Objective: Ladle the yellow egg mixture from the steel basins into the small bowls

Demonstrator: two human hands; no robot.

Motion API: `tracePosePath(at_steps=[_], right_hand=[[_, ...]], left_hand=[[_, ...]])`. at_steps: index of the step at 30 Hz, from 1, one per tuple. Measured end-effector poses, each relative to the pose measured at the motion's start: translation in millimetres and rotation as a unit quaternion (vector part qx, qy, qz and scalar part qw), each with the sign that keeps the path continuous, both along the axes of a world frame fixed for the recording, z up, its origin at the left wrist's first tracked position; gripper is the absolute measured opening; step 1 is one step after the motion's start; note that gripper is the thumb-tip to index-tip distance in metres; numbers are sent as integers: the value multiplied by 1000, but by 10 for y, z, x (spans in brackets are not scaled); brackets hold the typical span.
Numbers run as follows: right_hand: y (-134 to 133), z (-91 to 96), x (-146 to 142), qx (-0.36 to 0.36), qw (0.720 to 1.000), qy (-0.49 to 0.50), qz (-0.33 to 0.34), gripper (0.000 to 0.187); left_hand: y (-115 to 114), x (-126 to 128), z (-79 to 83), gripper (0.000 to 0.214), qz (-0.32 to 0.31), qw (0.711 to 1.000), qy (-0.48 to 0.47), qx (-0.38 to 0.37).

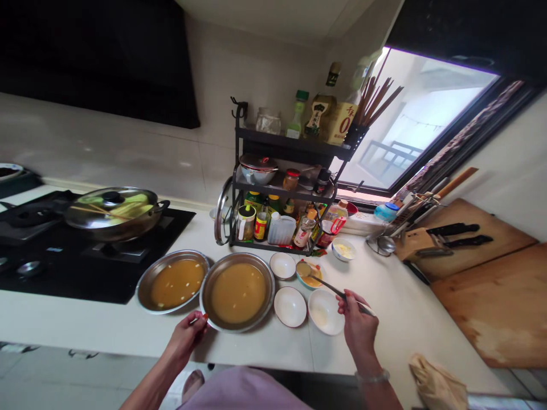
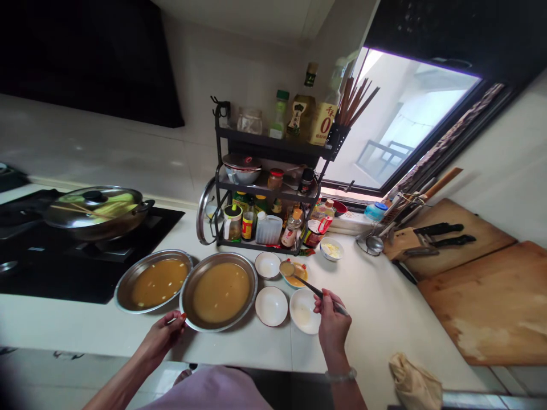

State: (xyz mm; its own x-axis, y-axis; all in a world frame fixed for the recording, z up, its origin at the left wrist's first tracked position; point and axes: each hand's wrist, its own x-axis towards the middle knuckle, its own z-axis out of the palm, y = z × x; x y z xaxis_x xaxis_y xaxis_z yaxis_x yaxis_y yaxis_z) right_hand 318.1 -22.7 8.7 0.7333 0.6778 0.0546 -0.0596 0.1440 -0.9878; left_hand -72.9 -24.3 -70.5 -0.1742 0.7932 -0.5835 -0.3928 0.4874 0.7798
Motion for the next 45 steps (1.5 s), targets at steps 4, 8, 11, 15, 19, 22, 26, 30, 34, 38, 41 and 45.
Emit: tracePosePath(at_steps=[4, 8, 11, 15, 19, 22, 26, 30, 34, 38, 41, 45], right_hand=[[-19, 76, -227, 3, 998, 17, 56, 38], [-34, 89, -511, -7, 993, 12, 119, 35], [-77, 43, -705, -15, 986, -42, 161, 33], [-177, -65, -828, 39, 959, -152, 236, 23], [-223, -123, -710, 101, 919, -255, 285, 21], [-176, -118, -488, 96, 927, -284, 227, 21], [-76, -170, -138, 50, 945, -293, 136, 24], [-39, -323, 74, 1, 951, -292, 97, 29], [-25, -437, 78, -37, 971, -224, 78, 36], [32, -445, 84, -56, 993, -107, -6, 40], [60, -412, 152, -46, 997, -56, -41, 42], [53, -349, 220, -32, 998, -41, -44, 42]], left_hand=[[-2, -5, -26, 43, -10, 1000, -2, 11], [6, -12, -86, 43, -5, 1000, -5, 10], [14, -21, -134, 43, -2, 1000, -11, 10], [16, -32, -166, 45, 0, 1000, -21, 13], [11, -33, -143, 46, 1, 1000, -20, 8], [8, -30, -109, 48, -3, 1000, -15, 6], [7, -25, -72, 49, -11, 1000, -11, 9], [9, -18, -40, 50, -15, 1000, -10, 6], [11, -8, 0, 48, -10, 1000, -3, 0], [7, 2, 25, 48, -8, 1000, 2, -4], [2, 7, 24, 49, -4, 1000, -2, -5], [2, 5, 9, 49, -2, 1000, -3, -3]])
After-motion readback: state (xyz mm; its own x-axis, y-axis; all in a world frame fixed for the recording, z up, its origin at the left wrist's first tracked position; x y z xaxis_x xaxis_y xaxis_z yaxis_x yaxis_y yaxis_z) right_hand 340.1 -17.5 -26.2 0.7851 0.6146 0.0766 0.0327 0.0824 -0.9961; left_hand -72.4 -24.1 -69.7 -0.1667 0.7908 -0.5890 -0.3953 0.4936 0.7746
